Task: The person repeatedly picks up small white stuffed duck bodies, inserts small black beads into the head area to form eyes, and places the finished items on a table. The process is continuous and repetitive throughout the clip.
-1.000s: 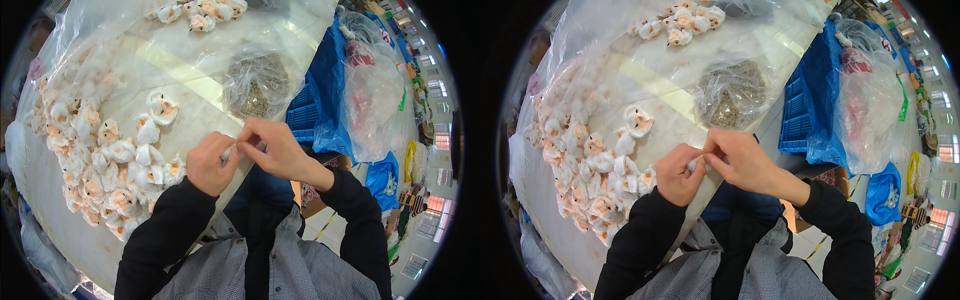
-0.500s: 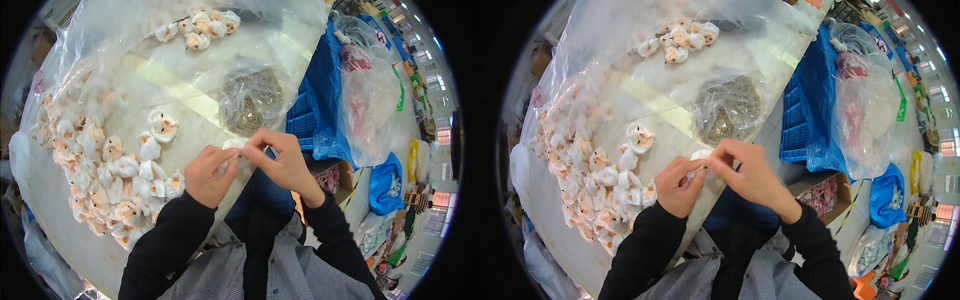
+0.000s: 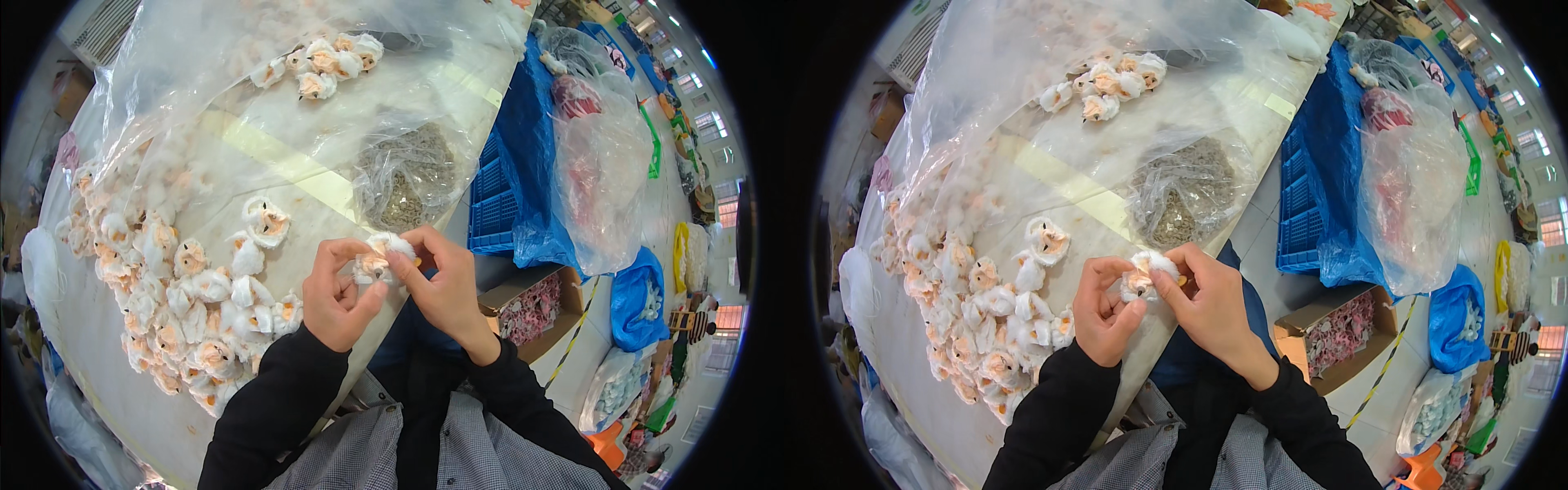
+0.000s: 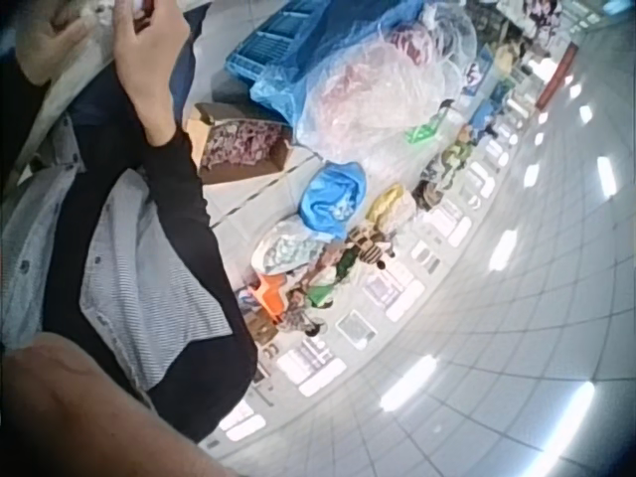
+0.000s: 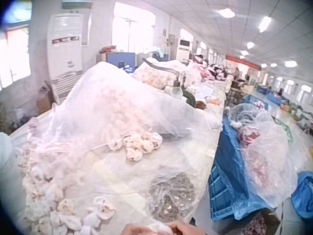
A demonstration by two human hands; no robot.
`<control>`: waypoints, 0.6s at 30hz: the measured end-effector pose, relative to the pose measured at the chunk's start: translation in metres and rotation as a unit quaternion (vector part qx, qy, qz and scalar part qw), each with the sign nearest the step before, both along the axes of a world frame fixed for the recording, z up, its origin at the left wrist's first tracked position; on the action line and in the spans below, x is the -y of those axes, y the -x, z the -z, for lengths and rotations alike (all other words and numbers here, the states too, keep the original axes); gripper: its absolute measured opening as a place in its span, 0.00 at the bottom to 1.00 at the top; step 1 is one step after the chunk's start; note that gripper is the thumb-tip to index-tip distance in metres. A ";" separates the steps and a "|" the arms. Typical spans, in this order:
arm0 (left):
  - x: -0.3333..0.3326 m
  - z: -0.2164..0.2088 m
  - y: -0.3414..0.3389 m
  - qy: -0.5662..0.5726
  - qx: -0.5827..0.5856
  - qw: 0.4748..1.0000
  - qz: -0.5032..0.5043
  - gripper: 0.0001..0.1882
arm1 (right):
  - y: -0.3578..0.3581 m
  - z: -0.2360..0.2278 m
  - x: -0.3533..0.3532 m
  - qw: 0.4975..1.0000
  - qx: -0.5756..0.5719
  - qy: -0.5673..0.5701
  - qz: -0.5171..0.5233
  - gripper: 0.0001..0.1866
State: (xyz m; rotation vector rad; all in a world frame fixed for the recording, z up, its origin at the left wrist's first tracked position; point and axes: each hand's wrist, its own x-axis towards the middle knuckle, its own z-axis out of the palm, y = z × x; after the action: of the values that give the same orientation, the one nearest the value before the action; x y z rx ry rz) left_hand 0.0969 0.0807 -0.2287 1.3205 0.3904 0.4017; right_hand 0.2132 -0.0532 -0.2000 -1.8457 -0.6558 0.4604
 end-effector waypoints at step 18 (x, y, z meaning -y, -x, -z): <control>-0.004 -0.003 -0.006 0.100 -0.012 0.995 -0.005 0.28 | 0.012 0.013 -0.004 0.999 -0.007 -0.037 0.016 0.10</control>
State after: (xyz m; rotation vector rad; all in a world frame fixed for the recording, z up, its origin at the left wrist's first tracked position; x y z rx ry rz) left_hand 0.1026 0.0850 -0.2256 1.1285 0.4457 0.3467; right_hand 0.2008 -0.0495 -0.2133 -1.7801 -0.6254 0.4220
